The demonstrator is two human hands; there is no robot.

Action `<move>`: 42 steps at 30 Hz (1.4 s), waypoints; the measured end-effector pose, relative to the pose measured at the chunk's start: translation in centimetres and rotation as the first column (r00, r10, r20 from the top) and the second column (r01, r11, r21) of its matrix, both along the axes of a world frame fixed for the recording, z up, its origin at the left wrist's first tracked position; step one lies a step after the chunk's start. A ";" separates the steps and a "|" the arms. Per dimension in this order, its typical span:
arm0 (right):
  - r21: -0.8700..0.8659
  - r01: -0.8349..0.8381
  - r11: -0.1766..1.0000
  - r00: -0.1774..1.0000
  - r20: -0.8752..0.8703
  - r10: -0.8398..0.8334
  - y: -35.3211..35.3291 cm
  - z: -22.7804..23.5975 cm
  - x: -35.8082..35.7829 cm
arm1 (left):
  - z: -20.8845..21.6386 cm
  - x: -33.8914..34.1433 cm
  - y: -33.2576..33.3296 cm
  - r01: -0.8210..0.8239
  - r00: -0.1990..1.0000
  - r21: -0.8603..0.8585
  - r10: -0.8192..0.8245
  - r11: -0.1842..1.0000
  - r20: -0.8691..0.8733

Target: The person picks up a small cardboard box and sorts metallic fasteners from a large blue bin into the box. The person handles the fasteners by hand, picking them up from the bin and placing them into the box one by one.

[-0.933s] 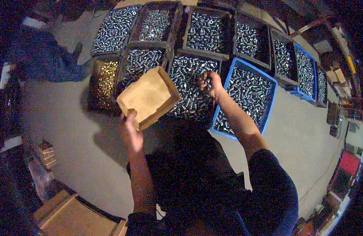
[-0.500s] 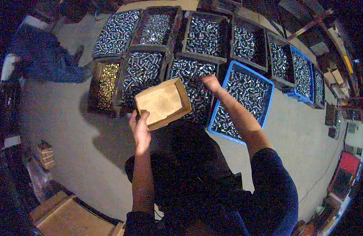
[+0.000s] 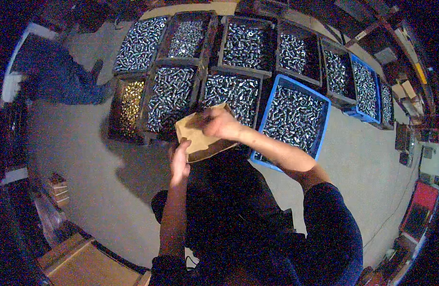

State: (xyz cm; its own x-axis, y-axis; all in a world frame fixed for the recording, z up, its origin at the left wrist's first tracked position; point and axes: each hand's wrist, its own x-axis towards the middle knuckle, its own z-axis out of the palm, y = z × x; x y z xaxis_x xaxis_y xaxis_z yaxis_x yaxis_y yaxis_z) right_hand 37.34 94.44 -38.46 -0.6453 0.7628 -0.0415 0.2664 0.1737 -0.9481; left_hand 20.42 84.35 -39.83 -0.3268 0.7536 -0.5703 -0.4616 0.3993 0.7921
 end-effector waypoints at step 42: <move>-0.194 0.558 0.807 0.830 0.102 -0.549 6.6 -11.7 5.5 | 2.7 -1.7 0.7 -0.208 0.956 0.156 0.235 0.966 -0.178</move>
State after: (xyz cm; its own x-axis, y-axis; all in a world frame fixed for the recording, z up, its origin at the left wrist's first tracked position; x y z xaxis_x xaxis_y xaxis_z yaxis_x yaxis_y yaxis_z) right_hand 42.86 101.02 -50.14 -0.1110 0.9608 -0.2542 0.2951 -0.2124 -0.9316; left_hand 18.74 85.01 -37.10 -0.5882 0.7147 -0.3784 -0.3590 0.1886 0.9141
